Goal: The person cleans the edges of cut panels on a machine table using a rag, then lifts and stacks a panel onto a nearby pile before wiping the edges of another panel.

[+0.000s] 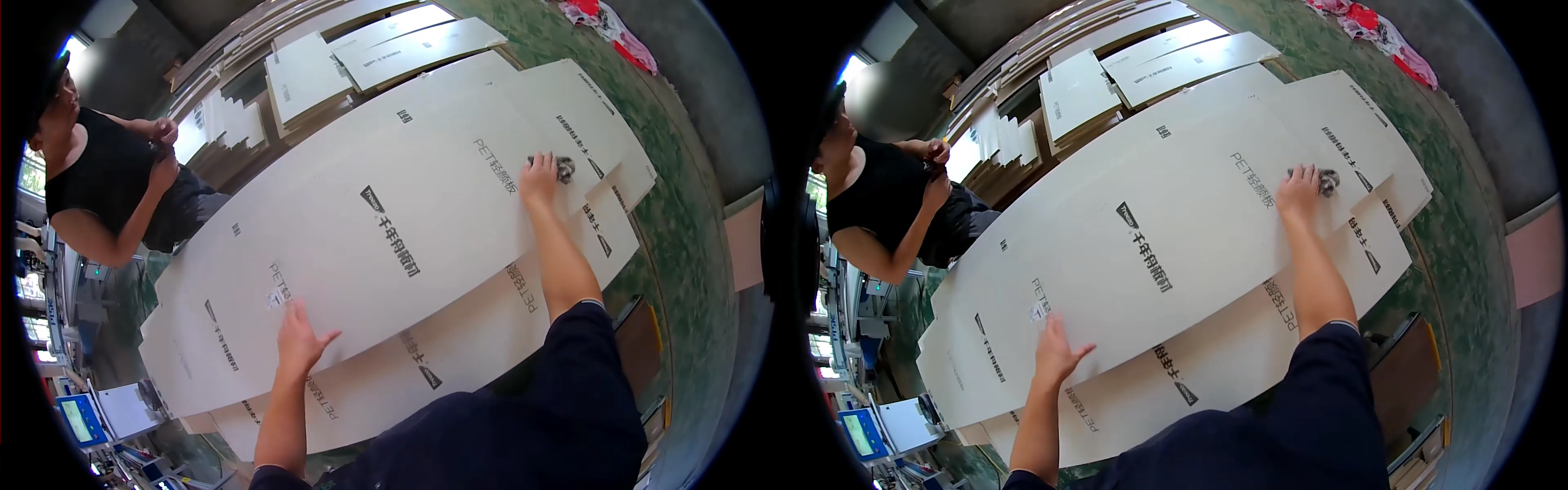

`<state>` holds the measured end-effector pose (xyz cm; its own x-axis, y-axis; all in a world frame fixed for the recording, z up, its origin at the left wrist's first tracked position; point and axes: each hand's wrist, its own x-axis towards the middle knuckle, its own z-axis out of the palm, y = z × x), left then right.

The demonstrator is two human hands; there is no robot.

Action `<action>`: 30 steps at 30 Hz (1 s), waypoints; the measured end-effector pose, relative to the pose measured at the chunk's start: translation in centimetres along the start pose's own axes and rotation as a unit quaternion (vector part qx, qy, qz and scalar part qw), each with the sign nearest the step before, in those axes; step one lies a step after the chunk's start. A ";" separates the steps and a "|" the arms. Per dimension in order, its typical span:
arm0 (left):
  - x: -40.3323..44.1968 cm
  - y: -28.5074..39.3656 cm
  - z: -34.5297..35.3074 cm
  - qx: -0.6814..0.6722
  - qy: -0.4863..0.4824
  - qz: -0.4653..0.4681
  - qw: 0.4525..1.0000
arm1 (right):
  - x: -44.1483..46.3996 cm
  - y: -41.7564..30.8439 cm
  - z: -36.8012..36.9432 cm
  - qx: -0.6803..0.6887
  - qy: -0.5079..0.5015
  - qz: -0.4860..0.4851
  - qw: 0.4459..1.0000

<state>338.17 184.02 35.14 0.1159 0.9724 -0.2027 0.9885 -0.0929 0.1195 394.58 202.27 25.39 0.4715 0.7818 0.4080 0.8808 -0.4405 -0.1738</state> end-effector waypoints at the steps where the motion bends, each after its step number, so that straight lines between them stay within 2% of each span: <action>1: -0.1 0.6 -0.1 0.019 -0.054 -0.002 0.998 | 1.4 0.2 0.2 0.024 -0.014 0.009 1.000; 4: 0.2 1.8 -0.4 -0.005 -0.072 -0.018 0.997 | 5.9 1.3 3.7 0.072 0.017 -0.020 0.997; 7: 0.8 2.3 -0.1 0.003 -0.102 -0.050 0.994 | 9.2 -0.7 4.5 0.101 0.013 -0.026 0.994; 10: 1.2 2.6 -0.3 -0.002 -0.113 -0.046 0.993 | 12.2 -4.7 2.1 0.143 -0.059 0.046 0.987; 17: 1.8 2.8 -0.3 0.018 -0.158 -0.049 0.986 | 19.7 -9.7 8.8 0.183 -0.008 -0.019 0.983; 19: 1.7 2.6 0.1 0.028 -0.154 -0.040 0.987 | 21.7 -12.2 10.6 0.292 0.022 -0.024 0.956; 20: 1.8 2.7 0.2 0.025 -0.154 -0.041 0.987 | 21.8 -14.6 10.2 0.388 -0.024 -0.040 0.921; 21: 1.7 2.8 0.3 0.021 -0.157 -0.043 0.986 | 21.2 -17.0 10.0 0.439 -0.013 -0.131 0.889; 22: 1.7 2.7 0.2 0.017 -0.158 -0.047 0.986 | 19.8 -19.4 8.0 0.435 -0.019 -0.176 0.883; 23: 2.1 2.7 0.2 0.015 -0.159 -0.047 0.986 | 17.6 -20.9 4.8 0.471 -0.002 -0.226 0.853; 24: 2.3 2.8 0.2 0.010 -0.162 -0.053 0.985 | 15.5 -21.5 1.8 0.495 -0.055 -0.219 0.839; 26: 1.7 2.7 0.1 0.001 -0.171 -0.063 0.983 | 12.5 -20.3 -1.2 0.519 -0.044 -0.235 0.821; 28: 1.7 2.7 0.2 -0.011 -0.167 -0.070 0.983 | 10.5 -17.0 -1.6 0.459 -0.037 -0.237 0.855; 30: 1.6 2.7 0.1 -0.024 -0.160 -0.076 0.984 | 8.3 -11.8 -0.8 0.302 -0.008 -0.315 0.900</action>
<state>341.01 185.31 35.01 -0.0016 0.8565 -0.5162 0.9920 0.0665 0.1072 388.04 213.58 31.53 -0.1330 0.8012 0.5834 0.8339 0.4086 -0.3710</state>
